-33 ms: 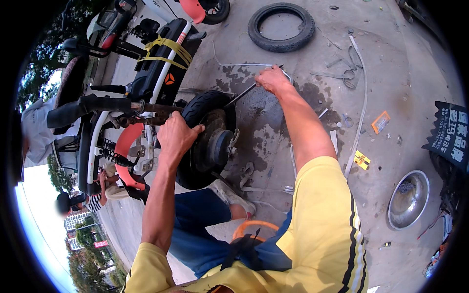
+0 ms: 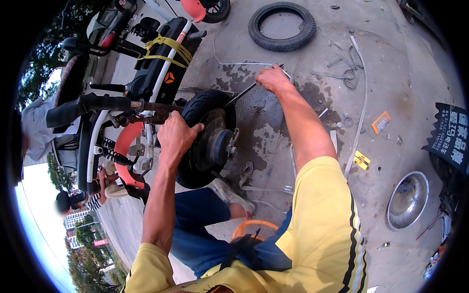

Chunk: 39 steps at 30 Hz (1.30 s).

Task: The person unwraps a new tire, removes the inner tube, and mounts the tire onto a wheel rim using tire levers. The person then secures the tire bead onto the rim by hand and with tools.

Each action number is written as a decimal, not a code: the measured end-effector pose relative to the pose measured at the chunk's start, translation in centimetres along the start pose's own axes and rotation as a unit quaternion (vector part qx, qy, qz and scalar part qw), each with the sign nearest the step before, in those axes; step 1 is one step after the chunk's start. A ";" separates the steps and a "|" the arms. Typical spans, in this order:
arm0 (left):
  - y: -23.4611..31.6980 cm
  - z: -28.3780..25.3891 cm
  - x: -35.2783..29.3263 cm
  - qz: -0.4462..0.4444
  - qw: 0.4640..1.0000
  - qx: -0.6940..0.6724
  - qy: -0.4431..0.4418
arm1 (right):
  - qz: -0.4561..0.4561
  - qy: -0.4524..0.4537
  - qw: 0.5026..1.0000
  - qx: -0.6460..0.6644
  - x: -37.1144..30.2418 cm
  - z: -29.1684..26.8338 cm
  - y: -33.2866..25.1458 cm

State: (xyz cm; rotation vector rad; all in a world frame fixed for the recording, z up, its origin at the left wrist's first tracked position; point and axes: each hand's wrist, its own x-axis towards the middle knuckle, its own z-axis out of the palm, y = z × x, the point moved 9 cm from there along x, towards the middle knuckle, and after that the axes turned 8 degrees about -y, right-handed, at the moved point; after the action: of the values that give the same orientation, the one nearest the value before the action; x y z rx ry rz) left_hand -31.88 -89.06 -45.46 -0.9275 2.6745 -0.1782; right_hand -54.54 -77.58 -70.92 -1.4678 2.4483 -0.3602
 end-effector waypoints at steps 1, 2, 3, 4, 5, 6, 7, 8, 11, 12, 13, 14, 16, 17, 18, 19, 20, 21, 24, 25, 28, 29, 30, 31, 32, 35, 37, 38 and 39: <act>0.0 -0.4 -0.1 0.004 1.000 -0.003 0.023 | -0.001 0.007 1.000 0.001 0.2 0.0 0.1; 0.1 -0.2 0.1 0.007 1.000 -0.009 0.015 | -0.002 0.015 1.000 0.001 0.3 0.0 0.0; 0.1 0.0 0.2 0.010 1.000 -0.014 0.007 | -0.004 0.012 1.000 0.009 0.3 0.2 0.1; 0.2 0.2 0.4 0.014 1.000 -0.023 0.000 | -0.005 0.008 1.000 0.013 0.2 0.2 0.4; 0.1 0.2 0.5 0.013 1.000 -0.020 0.001 | -0.005 0.005 1.000 0.017 0.3 0.2 0.6; -0.1 0.1 0.5 0.013 1.000 -0.016 0.002 | -0.015 0.008 1.000 0.020 0.8 0.1 0.3; 0.0 0.2 0.4 0.016 1.000 -0.013 0.001 | -0.023 0.009 0.999 0.022 1.2 -0.1 0.1; 0.0 0.6 0.4 0.008 1.000 -0.018 -0.008 | -0.024 0.005 1.000 0.017 1.3 0.0 0.7; 0.5 0.3 0.5 0.005 0.999 -0.033 -0.041 | -0.043 0.005 0.999 0.001 2.1 1.9 1.0; 0.3 0.1 0.3 0.006 0.999 -0.033 -0.027 | -0.041 -0.004 0.999 0.008 2.4 2.4 0.8; -0.1 0.2 0.3 0.009 0.999 -0.033 -0.008 | -0.037 -0.009 0.999 0.013 2.5 2.9 0.4; 0.1 0.2 0.1 0.013 0.999 -0.032 0.005 | -0.032 -0.017 0.999 0.021 2.4 3.4 0.5; 0.4 -0.1 -0.4 0.020 0.998 -0.057 0.027 | -0.042 -0.004 0.999 0.033 2.6 3.2 0.8; 0.6 -0.5 -1.0 0.039 0.994 -0.075 0.062 | -0.049 0.000 0.998 0.041 2.5 3.3 0.7; 0.5 -0.7 -1.8 0.057 0.989 -0.095 0.095 | -0.042 -0.007 0.998 0.042 2.3 3.6 0.9; -0.1 -0.7 -3.5 0.075 0.981 -0.119 0.133 | -0.039 -0.012 0.998 0.044 2.3 3.5 0.7; -1.4 -0.1 -5.3 0.057 0.977 -0.129 0.159 | -0.033 -0.018 0.998 0.045 2.2 3.3 0.9; -3.0 1.1 -7.6 0.038 0.972 -0.138 0.183 | -0.036 -0.013 0.998 0.042 2.2 3.3 1.1; -10.5 9.4 -12.9 -0.124 0.936 -0.269 0.189 | -0.046 -0.012 0.998 0.048 2.3 3.2 0.5; -11.2 11.3 -13.6 -0.137 0.900 -0.365 0.195 | -0.042 -0.016 0.997 0.056 2.0 2.8 0.4; -12.1 13.3 -14.1 -0.106 0.876 -0.392 0.260 | -0.059 -0.029 0.997 0.042 2.8 4.4 0.5; -11.8 13.1 -13.8 -0.112 0.877 -0.405 0.235 | -0.074 -0.037 0.996 0.027 3.0 4.4 0.1; -12.0 13.0 -13.9 -0.102 0.882 -0.393 0.240 | -0.085 -0.017 0.996 0.026 2.8 4.3 -0.1; -11.8 12.6 -13.6 -0.074 0.884 -0.397 0.234 | -0.089 -0.025 0.994 0.052 3.0 4.4 0.3; -11.8 12.5 -13.2 -0.074 0.887 -0.399 0.222 | -0.064 -0.037 0.996 0.045 3.0 4.7 0.9; -12.2 12.9 -13.1 -0.083 0.883 -0.409 0.216 | -0.065 -0.037 0.995 0.072 3.2 4.7 0.7; -13.0 13.6 -13.6 -0.086 0.877 -0.423 0.212 | -0.072 -0.059 0.993 0.068 3.7 5.1 -0.3; -13.2 13.8 -13.7 -0.078 0.876 -0.422 0.218 | -0.072 -0.066 0.993 0.067 3.9 5.1 -0.7; -13.4 14.2 -13.8 -0.070 0.876 -0.421 0.224 | -0.071 -0.037 0.994 0.071 4.0 4.7 -0.6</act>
State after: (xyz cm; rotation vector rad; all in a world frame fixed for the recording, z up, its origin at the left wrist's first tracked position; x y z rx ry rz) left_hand -9.20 -91.18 -52.68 -1.4581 3.1289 0.9337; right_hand -54.24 -81.74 -75.53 -1.5676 2.2187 -0.4894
